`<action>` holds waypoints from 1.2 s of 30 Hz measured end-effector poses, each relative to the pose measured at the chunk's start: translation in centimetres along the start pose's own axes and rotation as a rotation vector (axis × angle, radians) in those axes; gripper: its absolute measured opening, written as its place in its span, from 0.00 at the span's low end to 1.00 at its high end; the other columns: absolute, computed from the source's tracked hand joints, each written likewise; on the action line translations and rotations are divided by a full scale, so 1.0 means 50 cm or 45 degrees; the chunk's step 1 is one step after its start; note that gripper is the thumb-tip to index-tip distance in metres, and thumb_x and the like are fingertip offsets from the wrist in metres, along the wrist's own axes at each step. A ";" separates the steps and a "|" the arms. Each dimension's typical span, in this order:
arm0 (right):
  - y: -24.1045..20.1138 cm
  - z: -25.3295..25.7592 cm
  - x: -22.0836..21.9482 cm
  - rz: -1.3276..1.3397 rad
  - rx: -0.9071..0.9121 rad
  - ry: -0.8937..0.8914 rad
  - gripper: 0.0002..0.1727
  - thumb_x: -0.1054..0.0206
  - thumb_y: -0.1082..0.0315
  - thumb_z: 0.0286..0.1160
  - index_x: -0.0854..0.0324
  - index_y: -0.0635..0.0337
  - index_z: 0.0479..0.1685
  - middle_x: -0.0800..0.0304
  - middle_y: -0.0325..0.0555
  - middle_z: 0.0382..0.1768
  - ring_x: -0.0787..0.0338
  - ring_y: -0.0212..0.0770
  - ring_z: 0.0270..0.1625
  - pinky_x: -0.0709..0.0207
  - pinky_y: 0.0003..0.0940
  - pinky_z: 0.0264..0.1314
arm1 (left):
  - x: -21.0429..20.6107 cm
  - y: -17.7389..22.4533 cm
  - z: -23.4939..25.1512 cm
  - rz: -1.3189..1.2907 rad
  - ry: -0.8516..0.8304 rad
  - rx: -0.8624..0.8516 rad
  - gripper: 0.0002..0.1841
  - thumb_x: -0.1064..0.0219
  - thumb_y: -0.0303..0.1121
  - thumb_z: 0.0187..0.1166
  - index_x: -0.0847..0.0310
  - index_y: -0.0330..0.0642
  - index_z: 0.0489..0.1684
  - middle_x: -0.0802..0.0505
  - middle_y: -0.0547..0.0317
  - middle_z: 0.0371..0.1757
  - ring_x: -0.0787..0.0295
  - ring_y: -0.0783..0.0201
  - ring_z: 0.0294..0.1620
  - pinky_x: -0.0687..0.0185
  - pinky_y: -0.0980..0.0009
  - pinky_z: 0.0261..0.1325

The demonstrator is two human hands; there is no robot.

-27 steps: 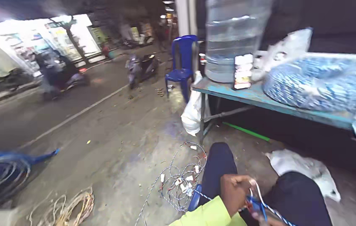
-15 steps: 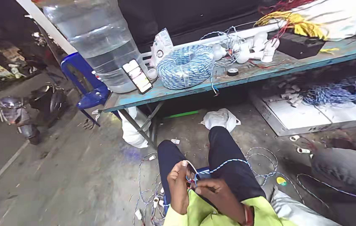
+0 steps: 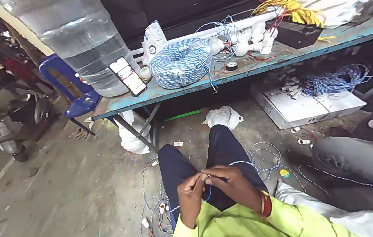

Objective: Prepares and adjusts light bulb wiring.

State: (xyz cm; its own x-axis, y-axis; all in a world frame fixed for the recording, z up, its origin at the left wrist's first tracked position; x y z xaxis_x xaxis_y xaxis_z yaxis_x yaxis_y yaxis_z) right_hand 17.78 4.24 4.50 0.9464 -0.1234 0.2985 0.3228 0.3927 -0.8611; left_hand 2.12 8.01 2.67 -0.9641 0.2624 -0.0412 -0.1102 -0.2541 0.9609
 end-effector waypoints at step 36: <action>0.110 0.622 0.486 -1.460 -0.394 0.017 0.22 0.28 0.65 0.74 0.16 0.56 0.69 0.19 0.88 0.56 0.26 0.95 0.65 0.38 0.92 0.56 | -0.065 -0.124 -0.086 -0.505 -0.192 0.987 0.09 0.34 0.25 0.80 0.09 0.33 0.49 0.05 0.60 0.36 0.11 0.72 0.33 0.14 0.75 0.40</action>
State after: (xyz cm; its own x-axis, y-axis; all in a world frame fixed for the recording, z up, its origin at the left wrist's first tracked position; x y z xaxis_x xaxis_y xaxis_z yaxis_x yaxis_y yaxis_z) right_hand 42.20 31.75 19.81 0.1026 -0.2696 0.9575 0.9692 -0.1896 -0.1572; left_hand 4.89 4.74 -4.32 -0.8416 0.3312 -0.4267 -0.1820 0.5700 0.8013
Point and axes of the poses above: each hand's wrist, its own z-axis towards the middle knuckle, its own x-axis out of the back of the hand, y = z × x, the point moved 8 cm from there along z, towards the middle knuckle
